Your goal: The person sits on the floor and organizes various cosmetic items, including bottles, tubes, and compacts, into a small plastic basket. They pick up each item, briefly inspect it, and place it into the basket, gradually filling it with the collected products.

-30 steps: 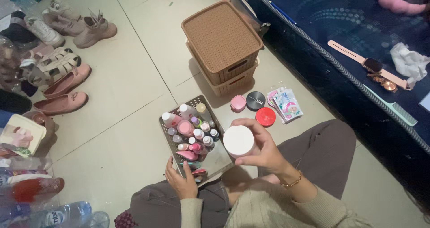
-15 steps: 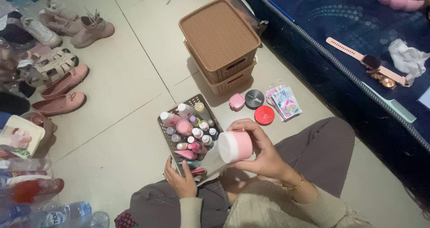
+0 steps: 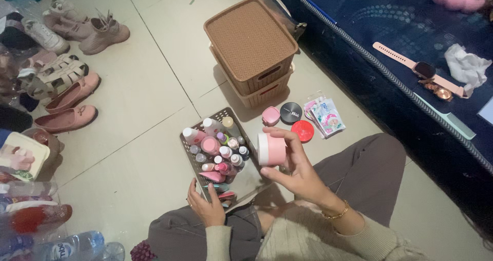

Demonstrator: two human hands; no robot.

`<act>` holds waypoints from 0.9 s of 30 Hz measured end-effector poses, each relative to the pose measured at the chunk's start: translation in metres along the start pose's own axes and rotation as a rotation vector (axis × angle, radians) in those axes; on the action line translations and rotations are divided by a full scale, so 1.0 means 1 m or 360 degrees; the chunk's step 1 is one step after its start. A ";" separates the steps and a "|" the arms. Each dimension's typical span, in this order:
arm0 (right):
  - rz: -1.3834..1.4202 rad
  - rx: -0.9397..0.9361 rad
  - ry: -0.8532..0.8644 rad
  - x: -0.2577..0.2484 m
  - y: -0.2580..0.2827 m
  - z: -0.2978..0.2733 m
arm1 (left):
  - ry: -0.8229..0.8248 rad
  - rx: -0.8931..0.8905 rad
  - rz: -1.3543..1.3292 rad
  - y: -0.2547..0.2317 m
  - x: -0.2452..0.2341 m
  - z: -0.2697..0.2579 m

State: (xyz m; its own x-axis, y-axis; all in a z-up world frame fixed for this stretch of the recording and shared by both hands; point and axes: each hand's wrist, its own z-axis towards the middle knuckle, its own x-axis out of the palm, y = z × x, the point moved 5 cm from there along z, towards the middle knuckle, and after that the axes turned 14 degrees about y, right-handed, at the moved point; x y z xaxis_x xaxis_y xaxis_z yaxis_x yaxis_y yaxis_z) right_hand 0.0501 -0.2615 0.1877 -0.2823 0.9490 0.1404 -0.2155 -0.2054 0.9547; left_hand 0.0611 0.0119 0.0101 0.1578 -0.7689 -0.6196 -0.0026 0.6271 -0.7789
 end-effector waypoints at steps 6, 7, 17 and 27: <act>0.0373 -0.0360 -0.0230 0.011 -0.004 -0.005 | 0.0023 -0.0055 -0.0023 -0.001 0.000 0.000; 0.0332 -0.0429 -0.0294 0.015 -0.004 -0.006 | 0.0016 -0.0047 -0.0034 -0.001 -0.001 -0.001; 0.0384 -0.0484 -0.0515 0.037 -0.019 -0.023 | -0.0015 0.0032 0.0007 0.003 0.001 0.000; 0.0858 0.0338 -0.0473 -0.006 -0.097 -0.011 | -0.0010 0.0022 0.0001 0.004 0.001 0.000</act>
State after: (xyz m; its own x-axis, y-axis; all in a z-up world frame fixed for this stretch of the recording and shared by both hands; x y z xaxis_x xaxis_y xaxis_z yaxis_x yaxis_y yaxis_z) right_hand 0.0626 -0.2498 0.0909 -0.0220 0.7582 0.6516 0.0823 -0.6482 0.7570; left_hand 0.0609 0.0137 0.0068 0.1641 -0.7677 -0.6195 0.0108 0.6294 -0.7770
